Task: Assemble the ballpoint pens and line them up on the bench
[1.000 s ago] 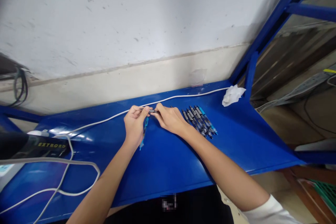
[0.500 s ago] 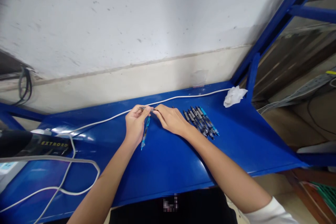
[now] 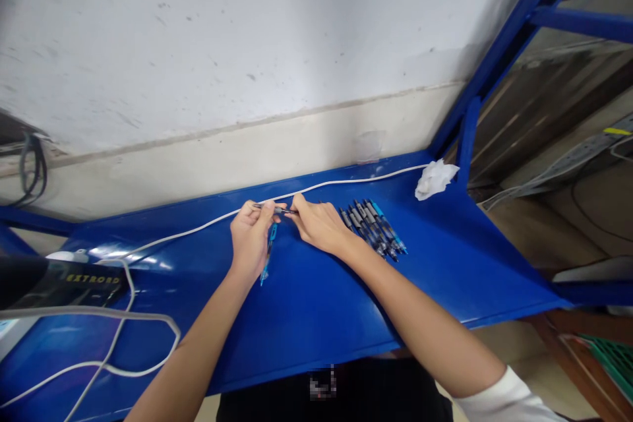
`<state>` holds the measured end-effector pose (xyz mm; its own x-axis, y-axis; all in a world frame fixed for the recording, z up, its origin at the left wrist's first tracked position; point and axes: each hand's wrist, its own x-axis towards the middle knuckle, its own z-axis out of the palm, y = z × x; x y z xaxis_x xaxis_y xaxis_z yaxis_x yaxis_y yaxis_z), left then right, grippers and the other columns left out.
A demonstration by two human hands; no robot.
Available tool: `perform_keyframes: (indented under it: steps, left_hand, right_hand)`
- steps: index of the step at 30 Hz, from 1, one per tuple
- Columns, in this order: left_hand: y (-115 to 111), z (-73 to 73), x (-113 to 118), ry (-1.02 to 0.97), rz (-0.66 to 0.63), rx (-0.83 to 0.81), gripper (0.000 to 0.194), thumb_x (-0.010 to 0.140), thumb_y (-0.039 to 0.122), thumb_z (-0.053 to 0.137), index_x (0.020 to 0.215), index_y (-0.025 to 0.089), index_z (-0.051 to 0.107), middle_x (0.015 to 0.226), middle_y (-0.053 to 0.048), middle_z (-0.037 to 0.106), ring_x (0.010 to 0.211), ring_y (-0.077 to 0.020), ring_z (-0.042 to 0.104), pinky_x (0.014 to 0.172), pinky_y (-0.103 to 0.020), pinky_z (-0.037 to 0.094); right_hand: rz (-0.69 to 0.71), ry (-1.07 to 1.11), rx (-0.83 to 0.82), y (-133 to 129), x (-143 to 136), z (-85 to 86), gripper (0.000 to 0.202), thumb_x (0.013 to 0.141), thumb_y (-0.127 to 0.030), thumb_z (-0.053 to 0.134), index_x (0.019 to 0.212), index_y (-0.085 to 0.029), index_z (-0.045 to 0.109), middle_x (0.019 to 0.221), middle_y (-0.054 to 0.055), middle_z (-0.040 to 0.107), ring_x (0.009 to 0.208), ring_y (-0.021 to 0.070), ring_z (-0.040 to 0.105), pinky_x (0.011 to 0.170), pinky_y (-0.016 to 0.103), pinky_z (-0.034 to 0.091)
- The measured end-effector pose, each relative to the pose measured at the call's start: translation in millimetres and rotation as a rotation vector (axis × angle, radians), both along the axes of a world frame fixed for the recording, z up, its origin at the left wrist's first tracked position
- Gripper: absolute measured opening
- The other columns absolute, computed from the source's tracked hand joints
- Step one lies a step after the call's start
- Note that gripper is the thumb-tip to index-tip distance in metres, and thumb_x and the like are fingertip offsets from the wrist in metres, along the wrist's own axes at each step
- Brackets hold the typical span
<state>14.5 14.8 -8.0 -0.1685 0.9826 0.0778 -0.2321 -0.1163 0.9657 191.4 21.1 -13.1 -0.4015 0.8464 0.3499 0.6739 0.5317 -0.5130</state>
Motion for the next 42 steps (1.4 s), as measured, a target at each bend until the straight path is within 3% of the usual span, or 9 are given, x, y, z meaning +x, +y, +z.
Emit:
perform_keyframes:
  steps: [3, 9, 28, 42]
  left_hand:
    - [3.7, 4.8, -5.1, -0.046, 0.030, 0.000, 0.042, 0.087, 0.047, 0.089, 0.081, 0.021, 0.056, 0.090, -0.006, 0.082, 0.083, -0.0186, 0.076, 0.078, -0.030, 0.056]
    - [7.7, 9.7, -13.2, -0.074, 0.023, -0.008, 0.039, 0.093, 0.051, 0.084, 0.098, 0.019, 0.063, 0.103, -0.012, 0.085, 0.091, -0.0221, 0.082, 0.081, -0.032, 0.059]
    - [9.4, 10.4, -14.6, -0.087, 0.100, 0.012, 0.046, 0.099, 0.066, 0.068, 0.104, 0.024, 0.052, 0.103, -0.010, 0.085, 0.094, -0.0223, 0.083, 0.082, -0.031, 0.057]
    - [9.3, 10.2, -14.5, -0.083, 0.078, -0.012, 0.045, 0.098, 0.066, 0.070, 0.104, 0.024, 0.053, 0.102, -0.010, 0.085, 0.092, -0.0223, 0.083, 0.079, -0.030, 0.058]
  right_hand:
    - [-0.024, 0.007, 0.019, 0.4, 2.9, 1.7, 0.021, 0.114, -0.044, 0.054, 0.118, -0.023, 0.055, 0.096, 0.005, 0.080, 0.076, 0.0229, 0.074, 0.065, 0.030, 0.037]
    - [0.032, -0.005, 0.124, 2.8, 7.0, 4.4, 0.029, 0.120, -0.037, 0.039, 0.126, -0.025, 0.064, 0.118, 0.008, 0.079, 0.101, 0.0220, 0.075, 0.076, 0.029, 0.045]
    - [-0.004, 0.032, 0.141, 6.5, 8.0, 0.0, 0.024, 0.118, -0.037, 0.046, 0.126, -0.026, 0.065, 0.117, 0.007, 0.079, 0.092, 0.0213, 0.074, 0.069, 0.029, 0.043]
    - [-0.005, 0.041, 0.151, 7.0, 7.2, -0.9, 0.022, 0.117, -0.038, 0.046, 0.121, -0.026, 0.063, 0.115, 0.007, 0.080, 0.087, 0.0210, 0.074, 0.067, 0.029, 0.041]
